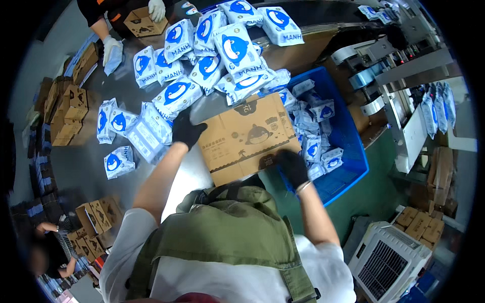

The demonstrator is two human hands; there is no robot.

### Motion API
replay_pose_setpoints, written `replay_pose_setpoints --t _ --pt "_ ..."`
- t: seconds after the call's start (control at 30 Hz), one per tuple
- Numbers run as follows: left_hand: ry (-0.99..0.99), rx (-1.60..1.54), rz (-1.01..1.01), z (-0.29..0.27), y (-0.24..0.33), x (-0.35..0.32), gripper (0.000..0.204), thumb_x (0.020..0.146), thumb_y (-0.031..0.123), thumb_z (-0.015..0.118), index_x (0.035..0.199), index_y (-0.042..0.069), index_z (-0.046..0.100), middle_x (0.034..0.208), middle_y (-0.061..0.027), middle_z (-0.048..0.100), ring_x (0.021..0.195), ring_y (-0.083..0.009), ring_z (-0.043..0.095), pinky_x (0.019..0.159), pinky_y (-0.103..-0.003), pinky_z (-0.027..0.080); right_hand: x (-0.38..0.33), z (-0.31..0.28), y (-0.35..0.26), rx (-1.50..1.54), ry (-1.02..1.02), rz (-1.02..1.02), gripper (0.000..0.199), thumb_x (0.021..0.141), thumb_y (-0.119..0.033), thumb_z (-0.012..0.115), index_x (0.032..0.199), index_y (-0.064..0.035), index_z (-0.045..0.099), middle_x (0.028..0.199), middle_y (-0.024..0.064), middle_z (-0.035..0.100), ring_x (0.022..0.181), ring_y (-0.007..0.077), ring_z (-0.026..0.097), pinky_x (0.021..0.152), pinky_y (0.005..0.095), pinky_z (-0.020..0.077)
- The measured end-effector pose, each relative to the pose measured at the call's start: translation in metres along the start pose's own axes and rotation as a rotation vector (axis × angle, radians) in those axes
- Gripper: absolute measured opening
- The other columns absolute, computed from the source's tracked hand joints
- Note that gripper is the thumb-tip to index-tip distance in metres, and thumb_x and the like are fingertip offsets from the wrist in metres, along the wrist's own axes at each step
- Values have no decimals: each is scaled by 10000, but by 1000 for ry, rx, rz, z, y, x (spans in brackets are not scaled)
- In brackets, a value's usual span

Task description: The person packs soft blue-and-white pouches into cardboard boxes by hand, then places the filled boxes onto a stack.

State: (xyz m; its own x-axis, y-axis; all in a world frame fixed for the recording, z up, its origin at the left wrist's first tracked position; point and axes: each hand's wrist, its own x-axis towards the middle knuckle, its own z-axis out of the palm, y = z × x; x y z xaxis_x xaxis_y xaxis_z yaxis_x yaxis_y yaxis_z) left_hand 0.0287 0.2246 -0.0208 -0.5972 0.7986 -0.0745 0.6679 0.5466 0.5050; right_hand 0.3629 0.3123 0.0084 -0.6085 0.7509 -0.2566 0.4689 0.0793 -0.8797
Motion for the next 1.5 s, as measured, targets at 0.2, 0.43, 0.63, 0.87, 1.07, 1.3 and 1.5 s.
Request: replay_pose_setpoints --t 0.2,0.43,0.63,0.87,1.07,1.3,1.5 --pt "-191 -586 -378 44 12 -49 553 758 302 645 1198 45 429 1122 -160 560 1042 -296 531 874 -367 402 167 6 49 -331 129 -94 770 718 -427 660 1255 45 374 1267 228 421 1196 339 378 968 355 324" --pt "388 -1418 -584 -55 40 -98 376 769 328 657 954 17 553 874 -51 583 799 -143 524 718 -297 410 82 18 -121 383 197 -188 124 750 -108 634 823 -8 620 757 55 607 732 132 555 688 270 431" --pt "705 -1326 -245 -145 -81 -177 336 702 25 589 1036 16 548 978 -86 575 891 -162 530 827 -295 414 56 160 -190 432 -22 -465 139 787 -84 609 895 3 596 870 48 617 811 107 551 744 258 429" --pt "467 -751 -164 -92 -222 -256 875 637 79 670 1361 24 181 1304 -185 372 1195 -257 395 958 -356 378 4 305 -175 -186 -336 -916 257 802 -202 580 984 -21 592 1081 152 568 997 295 541 863 364 439" --pt "278 -1092 -502 -141 -191 -236 901 672 192 726 1353 10 164 1294 -233 349 1179 -307 406 923 -382 409 36 337 -163 -963 -111 -1090 131 734 -194 594 726 -64 577 780 90 558 775 290 514 666 432 410" --pt "280 83 -61 -93 -155 -240 514 644 297 713 1046 27 541 1079 -173 524 1008 -343 483 854 -414 395 21 348 -199 -490 -279 -1082 141 736 -128 590 853 -50 604 814 117 578 771 255 559 677 363 439" --pt "166 -1587 -180 -115 -208 -251 343 839 179 581 1121 -7 520 975 -117 614 907 -158 595 760 -305 507 92 309 -129 204 -652 -373 355 813 -154 555 1143 -42 488 973 104 599 902 225 571 772 356 447"
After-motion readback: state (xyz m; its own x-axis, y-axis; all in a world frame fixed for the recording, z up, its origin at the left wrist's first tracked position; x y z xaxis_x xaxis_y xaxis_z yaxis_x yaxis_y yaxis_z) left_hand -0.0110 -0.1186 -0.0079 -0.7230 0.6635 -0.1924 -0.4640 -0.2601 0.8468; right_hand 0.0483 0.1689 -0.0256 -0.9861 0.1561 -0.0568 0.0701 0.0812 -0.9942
